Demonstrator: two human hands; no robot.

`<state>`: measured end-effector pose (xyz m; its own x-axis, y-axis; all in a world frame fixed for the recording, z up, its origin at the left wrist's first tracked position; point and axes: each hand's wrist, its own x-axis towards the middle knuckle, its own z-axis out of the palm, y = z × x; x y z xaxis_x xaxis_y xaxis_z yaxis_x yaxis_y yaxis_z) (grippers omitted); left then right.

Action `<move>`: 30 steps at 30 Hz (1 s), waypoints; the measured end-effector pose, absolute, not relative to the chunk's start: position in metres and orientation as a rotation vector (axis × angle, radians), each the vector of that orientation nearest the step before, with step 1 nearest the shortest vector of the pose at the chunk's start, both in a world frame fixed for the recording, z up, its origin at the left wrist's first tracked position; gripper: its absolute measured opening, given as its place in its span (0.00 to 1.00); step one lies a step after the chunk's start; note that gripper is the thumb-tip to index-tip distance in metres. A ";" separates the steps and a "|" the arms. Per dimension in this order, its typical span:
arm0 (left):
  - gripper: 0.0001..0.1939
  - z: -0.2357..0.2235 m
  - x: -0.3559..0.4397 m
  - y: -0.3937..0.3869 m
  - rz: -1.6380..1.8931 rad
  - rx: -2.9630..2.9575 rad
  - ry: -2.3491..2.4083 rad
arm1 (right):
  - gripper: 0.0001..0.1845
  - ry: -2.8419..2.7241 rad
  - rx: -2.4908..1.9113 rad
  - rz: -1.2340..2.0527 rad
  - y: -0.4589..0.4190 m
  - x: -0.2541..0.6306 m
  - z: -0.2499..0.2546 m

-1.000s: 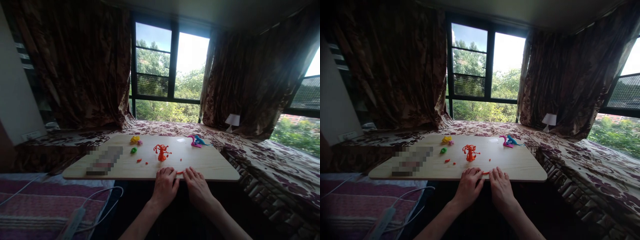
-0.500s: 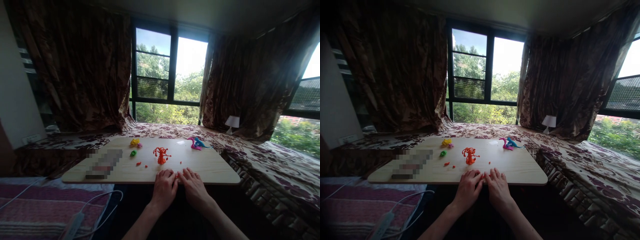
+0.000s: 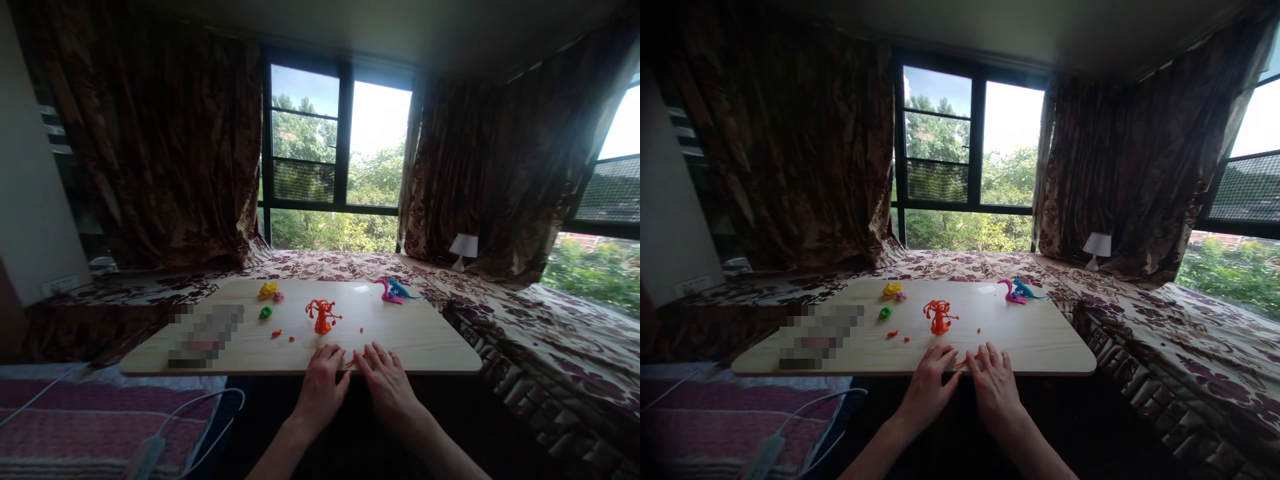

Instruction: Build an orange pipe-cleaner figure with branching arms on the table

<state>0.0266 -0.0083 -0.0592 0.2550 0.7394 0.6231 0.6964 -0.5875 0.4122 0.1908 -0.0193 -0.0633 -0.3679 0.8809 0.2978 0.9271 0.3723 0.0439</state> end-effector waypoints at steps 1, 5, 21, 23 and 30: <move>0.14 -0.058 0.027 -0.008 1.265 2.432 1.400 | 0.33 -2.406 -1.609 -0.303 -0.022 0.192 -0.065; 0.09 -0.053 0.032 -0.009 1.259 2.395 1.431 | 0.34 -2.416 -1.582 -0.236 -0.026 0.196 -0.059; 0.08 -0.044 0.037 0.002 1.130 2.419 1.539 | 0.08 -2.119 -1.408 0.079 0.008 0.207 -0.034; 0.07 -0.042 0.039 0.002 1.101 2.434 1.547 | 0.09 -2.097 -1.401 0.113 0.007 0.207 -0.031; 0.09 -0.034 0.041 -0.007 1.183 2.381 1.497 | 0.10 -2.039 -1.311 0.267 -0.002 0.207 -0.011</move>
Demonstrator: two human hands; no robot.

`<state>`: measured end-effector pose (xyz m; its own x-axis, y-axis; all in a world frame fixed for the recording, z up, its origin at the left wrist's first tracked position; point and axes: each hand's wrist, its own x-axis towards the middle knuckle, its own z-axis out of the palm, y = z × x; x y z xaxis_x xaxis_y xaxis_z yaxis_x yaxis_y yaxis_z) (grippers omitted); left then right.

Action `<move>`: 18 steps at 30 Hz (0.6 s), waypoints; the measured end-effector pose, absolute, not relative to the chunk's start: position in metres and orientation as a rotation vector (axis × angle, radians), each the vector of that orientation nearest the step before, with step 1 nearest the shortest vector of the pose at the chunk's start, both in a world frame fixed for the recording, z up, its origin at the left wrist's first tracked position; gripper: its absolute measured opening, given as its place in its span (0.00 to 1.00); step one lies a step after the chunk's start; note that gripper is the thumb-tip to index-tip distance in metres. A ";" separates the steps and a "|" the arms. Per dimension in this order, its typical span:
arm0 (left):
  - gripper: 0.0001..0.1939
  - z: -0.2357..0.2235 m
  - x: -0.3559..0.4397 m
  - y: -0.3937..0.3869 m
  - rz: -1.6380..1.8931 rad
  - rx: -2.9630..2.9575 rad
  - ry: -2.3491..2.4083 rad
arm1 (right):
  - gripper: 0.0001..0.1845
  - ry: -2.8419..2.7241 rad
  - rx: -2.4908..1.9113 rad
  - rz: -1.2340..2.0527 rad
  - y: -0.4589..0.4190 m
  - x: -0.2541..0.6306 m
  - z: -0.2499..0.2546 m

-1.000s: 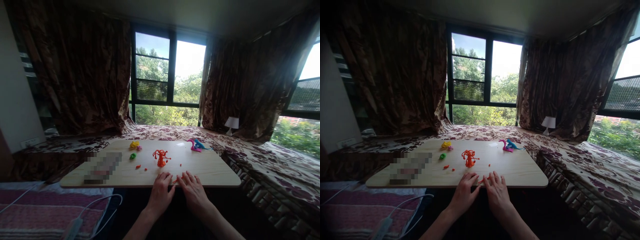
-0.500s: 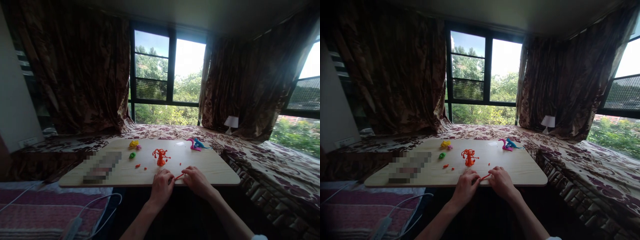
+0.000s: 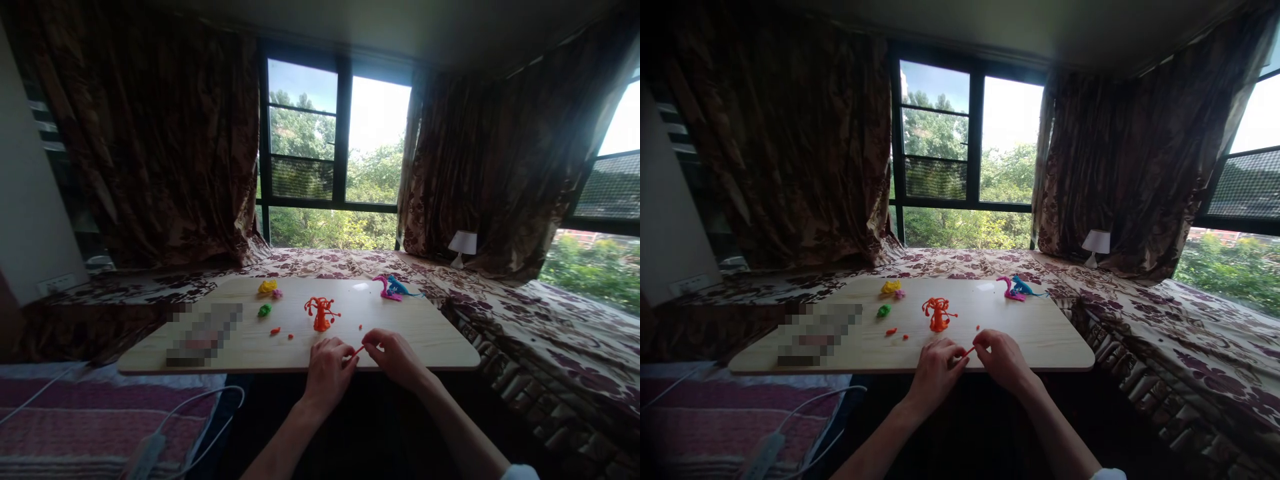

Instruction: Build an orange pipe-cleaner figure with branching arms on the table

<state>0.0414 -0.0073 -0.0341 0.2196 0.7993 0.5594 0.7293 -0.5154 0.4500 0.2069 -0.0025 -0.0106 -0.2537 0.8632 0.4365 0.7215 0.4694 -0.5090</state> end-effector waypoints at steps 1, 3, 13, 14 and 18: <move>0.09 -0.033 0.040 -0.010 1.211 2.360 1.468 | 0.10 -2.037 -1.297 0.286 -0.003 0.207 -0.008; 0.10 -0.031 0.036 -0.014 1.269 2.264 1.397 | 0.12 -2.022 -1.274 0.316 -0.002 0.208 -0.003; 0.18 -0.021 0.006 -0.042 1.298 1.055 1.026 | 0.17 -2.093 -1.609 0.103 0.067 0.199 -0.015; 0.18 -0.019 0.005 -0.043 1.299 0.995 0.992 | 0.16 -2.107 -1.608 0.109 0.072 0.197 -0.018; 0.18 -0.016 0.000 -0.046 1.345 0.852 0.905 | 0.12 -2.114 -1.584 0.114 0.078 0.192 -0.023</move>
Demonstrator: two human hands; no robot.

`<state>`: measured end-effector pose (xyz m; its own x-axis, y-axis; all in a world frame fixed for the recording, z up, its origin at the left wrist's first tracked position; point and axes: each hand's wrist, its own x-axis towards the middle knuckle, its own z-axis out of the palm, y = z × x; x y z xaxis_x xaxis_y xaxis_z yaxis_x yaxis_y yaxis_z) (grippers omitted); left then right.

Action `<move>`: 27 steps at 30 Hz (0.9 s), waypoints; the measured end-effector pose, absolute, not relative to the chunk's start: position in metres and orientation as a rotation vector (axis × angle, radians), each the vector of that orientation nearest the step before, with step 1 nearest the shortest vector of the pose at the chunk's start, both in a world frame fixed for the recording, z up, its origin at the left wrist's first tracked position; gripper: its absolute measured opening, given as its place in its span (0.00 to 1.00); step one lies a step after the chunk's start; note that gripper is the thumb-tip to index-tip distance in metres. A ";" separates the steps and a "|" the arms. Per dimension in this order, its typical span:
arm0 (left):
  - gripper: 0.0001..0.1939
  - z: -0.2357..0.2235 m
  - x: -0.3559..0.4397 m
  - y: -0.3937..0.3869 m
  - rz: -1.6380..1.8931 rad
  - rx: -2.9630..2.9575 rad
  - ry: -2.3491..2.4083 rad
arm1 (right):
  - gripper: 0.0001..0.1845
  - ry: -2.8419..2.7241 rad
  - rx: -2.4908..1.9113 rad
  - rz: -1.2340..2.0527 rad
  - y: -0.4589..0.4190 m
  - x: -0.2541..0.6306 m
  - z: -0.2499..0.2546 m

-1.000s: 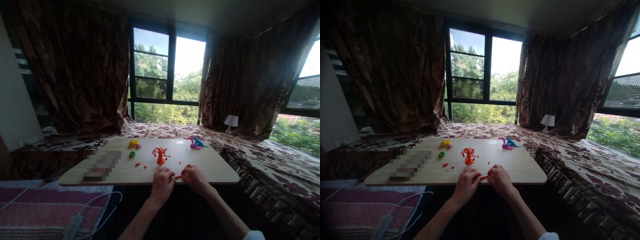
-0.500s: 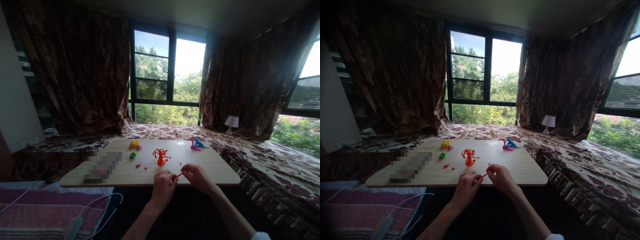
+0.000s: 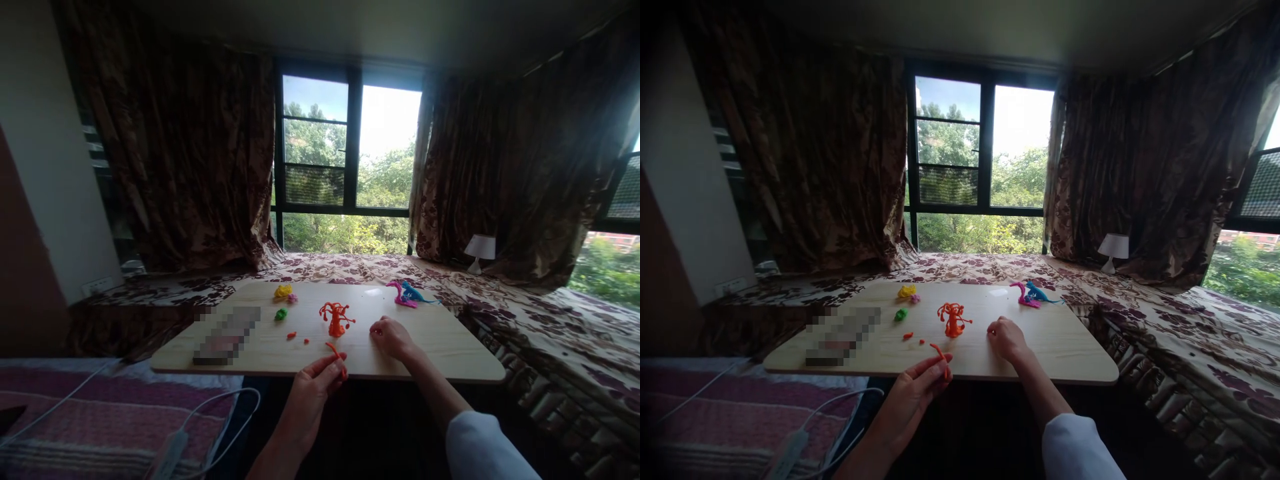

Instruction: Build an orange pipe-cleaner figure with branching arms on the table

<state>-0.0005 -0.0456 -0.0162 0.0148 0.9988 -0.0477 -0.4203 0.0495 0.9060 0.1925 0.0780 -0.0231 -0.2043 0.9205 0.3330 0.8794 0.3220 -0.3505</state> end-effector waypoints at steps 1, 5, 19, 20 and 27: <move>0.17 -0.016 -0.002 -0.046 1.355 0.837 0.897 | 0.12 -2.100 -1.587 0.111 0.078 0.193 -0.024; 0.14 -0.019 -0.008 -0.045 1.364 0.761 0.918 | 0.12 -2.032 -1.589 0.094 0.069 0.195 -0.024; 0.15 -0.028 -0.010 -0.045 1.438 0.791 0.945 | 0.13 -1.448 -0.806 0.953 -0.041 0.138 -0.022; 0.15 -0.028 -0.009 -0.045 1.440 0.793 0.944 | 0.13 -1.415 -0.810 0.970 -0.040 0.137 -0.022; 0.16 -0.016 0.000 -0.054 1.487 0.812 0.965 | 0.14 -1.317 -0.826 0.999 -0.037 0.135 -0.025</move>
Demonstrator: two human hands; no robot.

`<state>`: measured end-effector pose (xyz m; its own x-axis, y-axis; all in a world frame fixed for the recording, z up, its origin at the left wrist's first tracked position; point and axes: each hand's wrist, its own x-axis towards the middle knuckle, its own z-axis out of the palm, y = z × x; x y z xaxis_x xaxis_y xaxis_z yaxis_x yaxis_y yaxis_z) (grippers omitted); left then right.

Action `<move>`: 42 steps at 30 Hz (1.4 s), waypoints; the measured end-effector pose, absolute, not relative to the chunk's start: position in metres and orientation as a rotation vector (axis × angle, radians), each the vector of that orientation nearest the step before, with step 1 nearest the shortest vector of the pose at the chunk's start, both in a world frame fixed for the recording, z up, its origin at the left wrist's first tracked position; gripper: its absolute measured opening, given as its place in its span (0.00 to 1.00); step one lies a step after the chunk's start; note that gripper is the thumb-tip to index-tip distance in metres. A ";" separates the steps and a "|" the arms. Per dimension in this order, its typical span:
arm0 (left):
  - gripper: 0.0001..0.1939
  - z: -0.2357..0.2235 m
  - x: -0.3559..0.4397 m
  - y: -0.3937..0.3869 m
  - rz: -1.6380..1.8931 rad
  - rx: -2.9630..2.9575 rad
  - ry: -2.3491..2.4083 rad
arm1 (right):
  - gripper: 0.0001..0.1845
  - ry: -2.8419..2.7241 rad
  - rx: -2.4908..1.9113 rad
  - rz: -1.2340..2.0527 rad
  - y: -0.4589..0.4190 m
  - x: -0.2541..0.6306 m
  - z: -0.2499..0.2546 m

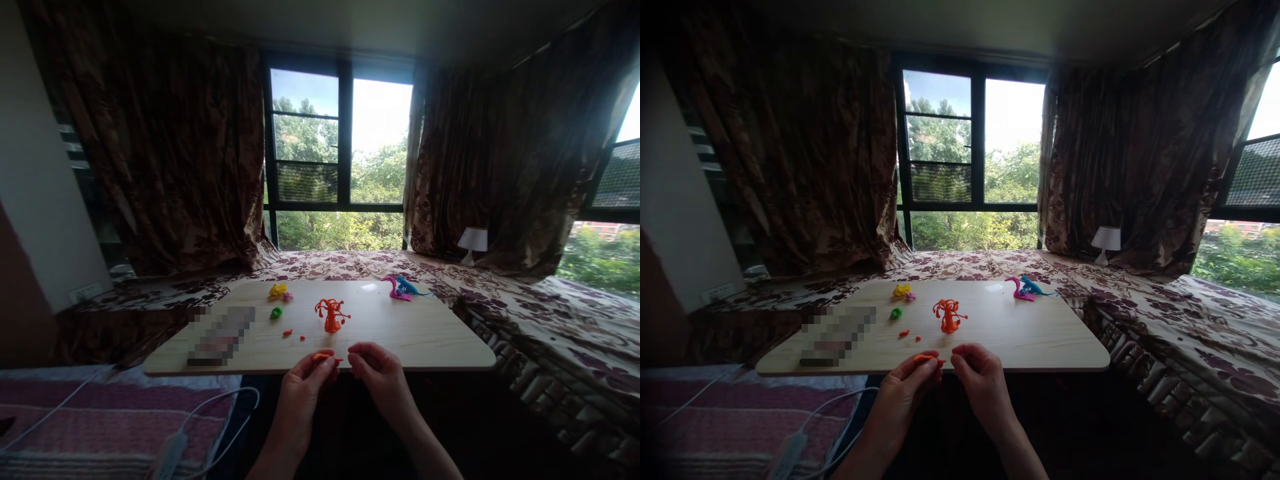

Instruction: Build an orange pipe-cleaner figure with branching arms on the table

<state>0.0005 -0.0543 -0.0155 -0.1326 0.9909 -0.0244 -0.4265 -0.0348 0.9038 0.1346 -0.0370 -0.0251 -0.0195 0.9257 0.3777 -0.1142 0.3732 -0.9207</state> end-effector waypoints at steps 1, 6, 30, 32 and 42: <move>0.16 -0.014 0.002 -0.055 1.495 0.819 0.969 | 0.14 -1.315 -0.822 0.992 -0.037 0.134 -0.025; 0.17 -0.017 0.003 -0.056 1.505 0.873 1.000 | 0.12 -1.409 -0.816 0.937 -0.040 0.135 -0.026; 0.15 -0.026 0.003 -0.055 1.474 0.879 0.938 | 0.03 -1.538 -0.823 0.727 -0.048 0.131 -0.027; 0.15 -0.027 0.003 -0.055 1.469 0.889 0.947 | 0.04 -1.571 -0.834 0.683 -0.048 0.132 -0.026; 0.16 -0.028 0.003 -0.056 1.458 0.761 0.876 | 0.17 -1.524 -0.842 0.776 -0.050 0.134 -0.031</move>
